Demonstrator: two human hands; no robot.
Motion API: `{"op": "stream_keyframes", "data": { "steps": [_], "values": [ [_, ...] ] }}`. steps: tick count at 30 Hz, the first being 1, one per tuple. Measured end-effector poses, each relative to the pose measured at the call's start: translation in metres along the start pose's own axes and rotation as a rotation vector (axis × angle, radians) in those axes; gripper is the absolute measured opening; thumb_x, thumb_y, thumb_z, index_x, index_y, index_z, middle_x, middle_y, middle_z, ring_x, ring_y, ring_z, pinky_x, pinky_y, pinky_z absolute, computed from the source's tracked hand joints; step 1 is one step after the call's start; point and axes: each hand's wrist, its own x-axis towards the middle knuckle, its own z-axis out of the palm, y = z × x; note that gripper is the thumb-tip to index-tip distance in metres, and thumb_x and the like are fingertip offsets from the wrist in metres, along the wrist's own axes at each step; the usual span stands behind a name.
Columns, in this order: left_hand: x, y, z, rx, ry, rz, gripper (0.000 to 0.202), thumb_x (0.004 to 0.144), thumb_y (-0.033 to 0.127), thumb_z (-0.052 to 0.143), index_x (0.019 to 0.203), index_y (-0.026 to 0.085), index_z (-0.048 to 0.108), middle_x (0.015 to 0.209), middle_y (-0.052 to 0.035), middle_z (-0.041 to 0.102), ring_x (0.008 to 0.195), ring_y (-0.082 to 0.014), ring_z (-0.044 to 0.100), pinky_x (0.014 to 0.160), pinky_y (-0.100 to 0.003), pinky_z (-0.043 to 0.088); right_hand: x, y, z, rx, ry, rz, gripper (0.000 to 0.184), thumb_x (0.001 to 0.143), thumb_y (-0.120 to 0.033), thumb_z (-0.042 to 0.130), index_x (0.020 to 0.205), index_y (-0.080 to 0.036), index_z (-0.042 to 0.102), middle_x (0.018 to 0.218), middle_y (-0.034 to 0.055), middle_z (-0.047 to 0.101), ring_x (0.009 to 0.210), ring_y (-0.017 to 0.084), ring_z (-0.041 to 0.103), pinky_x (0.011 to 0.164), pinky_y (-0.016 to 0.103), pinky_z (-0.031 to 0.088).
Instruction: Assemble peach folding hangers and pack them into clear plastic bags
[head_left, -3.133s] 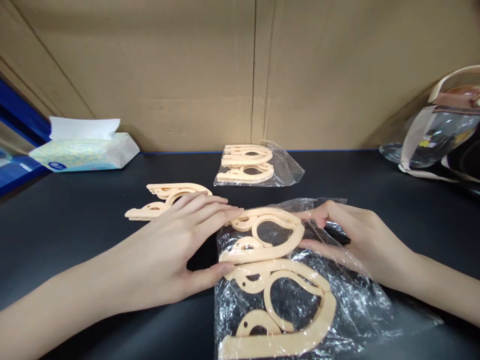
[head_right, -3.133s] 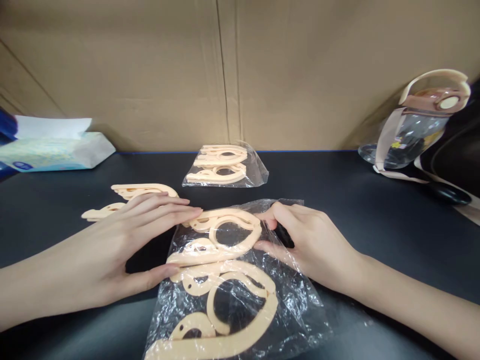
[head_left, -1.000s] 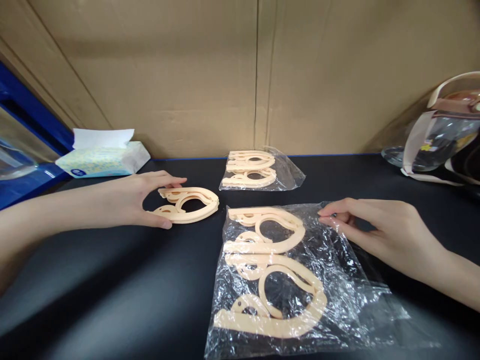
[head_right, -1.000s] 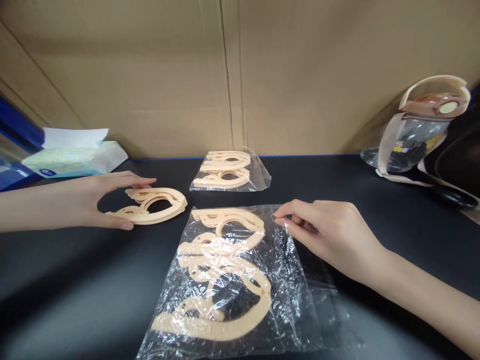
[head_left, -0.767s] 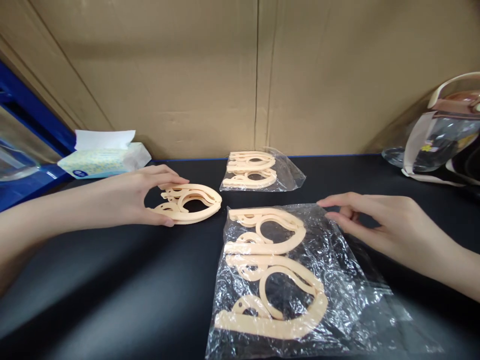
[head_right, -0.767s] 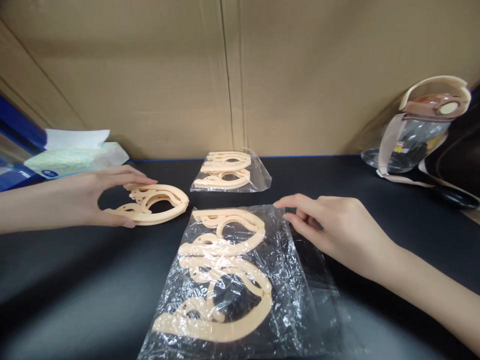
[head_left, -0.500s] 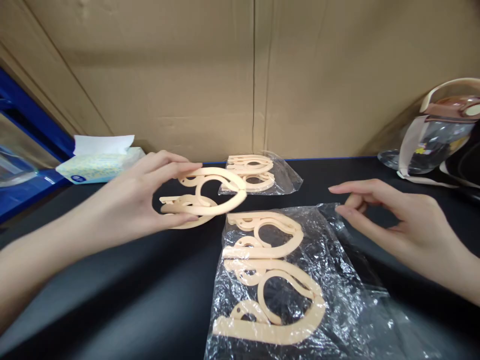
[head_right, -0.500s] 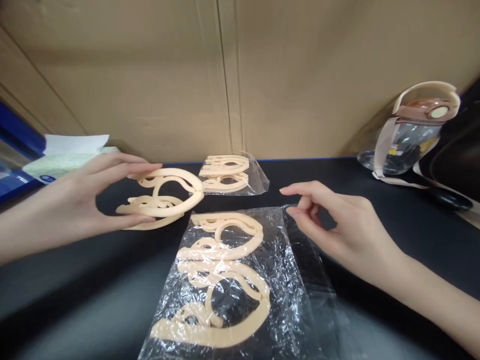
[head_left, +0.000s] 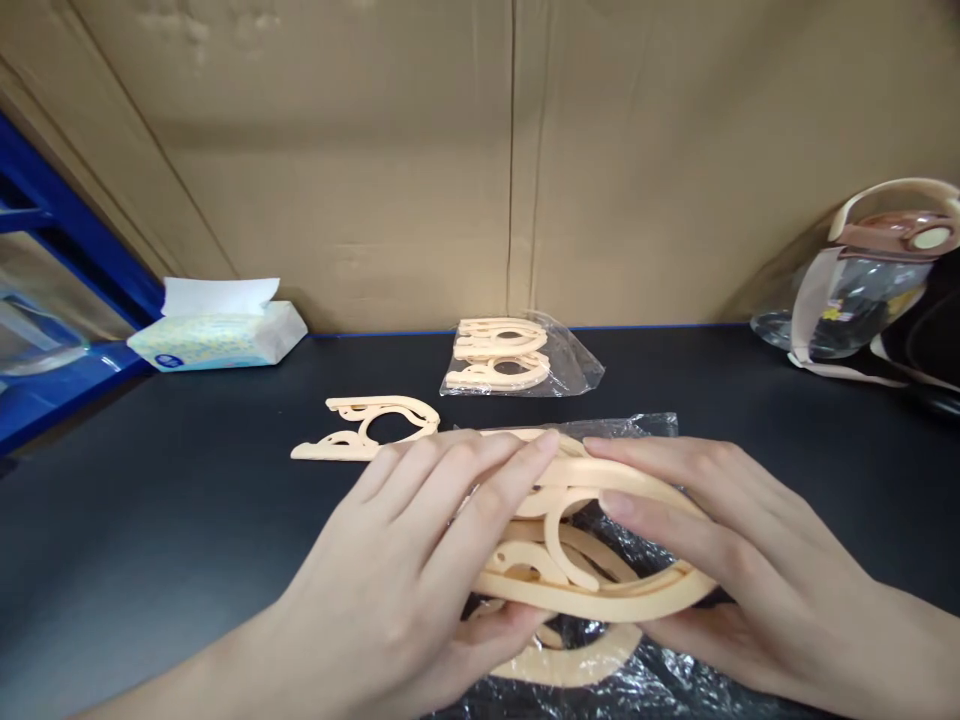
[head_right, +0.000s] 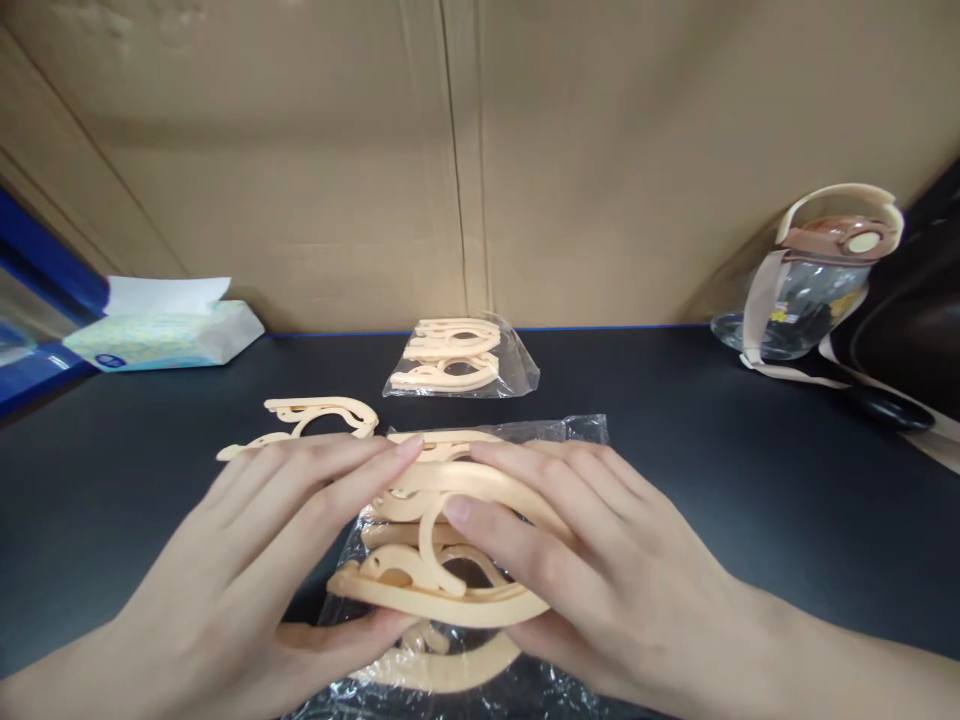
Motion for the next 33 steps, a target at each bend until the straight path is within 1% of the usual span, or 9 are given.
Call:
{"op": "stream_keyframes", "data": {
  "steps": [3, 6, 9, 12, 17, 20, 25, 29, 33],
  "values": [
    [-0.001, 0.002, 0.004, -0.034, 0.034, 0.008, 0.046, 0.104, 0.028, 0.054, 0.144, 0.006, 0.049, 0.129, -0.0133, 0.063, 0.118, -0.0242, 0.054, 0.107, -0.035, 0.040, 0.001, -0.001, -0.001, -0.015, 0.064, -0.033, 0.033, 0.103, -0.017, 0.053, 0.136, -0.017, 0.048, 0.139, 0.0210, 0.063, 0.129, 0.027, 0.062, 0.091, 0.040, 0.058],
    [-0.002, 0.003, 0.008, -0.063, 0.024, 0.003, 0.047, 0.103, 0.027, 0.055, 0.145, 0.006, 0.050, 0.131, -0.0128, 0.062, 0.117, -0.0246, 0.054, 0.105, -0.036, 0.040, 0.000, -0.003, 0.000, -0.014, 0.058, -0.050, 0.030, 0.104, -0.021, 0.055, 0.133, -0.018, 0.049, 0.138, 0.0198, 0.062, 0.131, 0.025, 0.059, 0.095, 0.040, 0.055],
    [-0.003, 0.003, 0.011, -0.082, 0.025, -0.001, 0.048, 0.102, 0.026, 0.058, 0.146, 0.006, 0.050, 0.132, -0.0124, 0.062, 0.116, -0.0251, 0.055, 0.103, -0.037, 0.041, 0.000, -0.005, 0.002, -0.029, 0.042, -0.056, 0.030, 0.106, -0.027, 0.054, 0.134, -0.017, 0.048, 0.135, 0.0190, 0.063, 0.126, 0.026, 0.060, 0.094, 0.041, 0.055],
    [-0.003, 0.004, 0.013, -0.113, 0.019, -0.013, 0.048, 0.101, 0.025, 0.058, 0.145, 0.006, 0.051, 0.133, -0.0121, 0.062, 0.118, -0.0251, 0.055, 0.102, -0.037, 0.041, 0.001, -0.006, 0.006, -0.019, 0.037, -0.052, 0.035, 0.104, -0.029, 0.056, 0.135, -0.016, 0.049, 0.134, 0.0189, 0.064, 0.123, 0.027, 0.062, 0.092, 0.042, 0.056],
    [-0.003, 0.003, 0.016, -0.127, -0.013, -0.020, 0.047, 0.103, 0.032, 0.058, 0.144, 0.009, 0.051, 0.134, -0.0111, 0.063, 0.119, -0.0252, 0.055, 0.104, -0.036, 0.040, 0.002, -0.007, 0.011, -0.005, 0.050, 0.006, 0.046, 0.091, -0.018, 0.061, 0.136, -0.016, 0.052, 0.126, 0.0165, 0.067, 0.117, 0.028, 0.064, 0.091, 0.042, 0.056],
    [-0.004, 0.000, 0.019, -0.125, -0.021, -0.019, 0.049, 0.102, 0.034, 0.060, 0.144, 0.010, 0.050, 0.136, -0.0110, 0.064, 0.121, -0.0257, 0.054, 0.106, -0.036, 0.040, 0.002, -0.006, 0.012, 0.014, 0.057, 0.028, 0.055, 0.084, -0.016, 0.063, 0.138, -0.016, 0.051, 0.126, 0.0166, 0.067, 0.116, 0.030, 0.064, 0.091, 0.043, 0.056],
    [-0.004, -0.007, 0.020, -0.120, -0.027, -0.027, 0.049, 0.101, 0.035, 0.059, 0.144, 0.012, 0.050, 0.133, -0.0102, 0.064, 0.120, -0.0253, 0.055, 0.107, -0.037, 0.039, -0.001, 0.001, 0.011, 0.063, 0.008, 0.048, 0.063, 0.080, -0.020, 0.065, 0.140, -0.015, 0.046, 0.130, 0.0190, 0.062, 0.117, 0.032, 0.062, 0.091, 0.045, 0.055],
    [-0.005, -0.012, 0.021, -0.113, -0.065, -0.028, 0.049, 0.103, 0.035, 0.057, 0.146, 0.013, 0.047, 0.131, -0.0096, 0.064, 0.117, -0.0245, 0.055, 0.106, -0.036, 0.041, -0.003, 0.008, 0.008, 0.077, -0.063, 0.102, 0.069, 0.080, -0.021, 0.063, 0.145, -0.015, 0.042, 0.129, 0.0174, 0.062, 0.115, 0.032, 0.060, 0.093, 0.048, 0.053],
    [-0.006, -0.012, 0.023, -0.189, -0.082, -0.024, 0.049, 0.101, 0.032, 0.061, 0.146, 0.015, 0.048, 0.130, -0.0083, 0.065, 0.120, -0.0240, 0.057, 0.108, -0.036, 0.042, -0.003, 0.009, 0.008, 0.096, -0.148, 0.132, 0.077, 0.077, -0.022, 0.062, 0.150, -0.015, 0.039, 0.128, 0.0156, 0.062, 0.114, 0.031, 0.059, 0.095, 0.048, 0.052]
  ]
}}
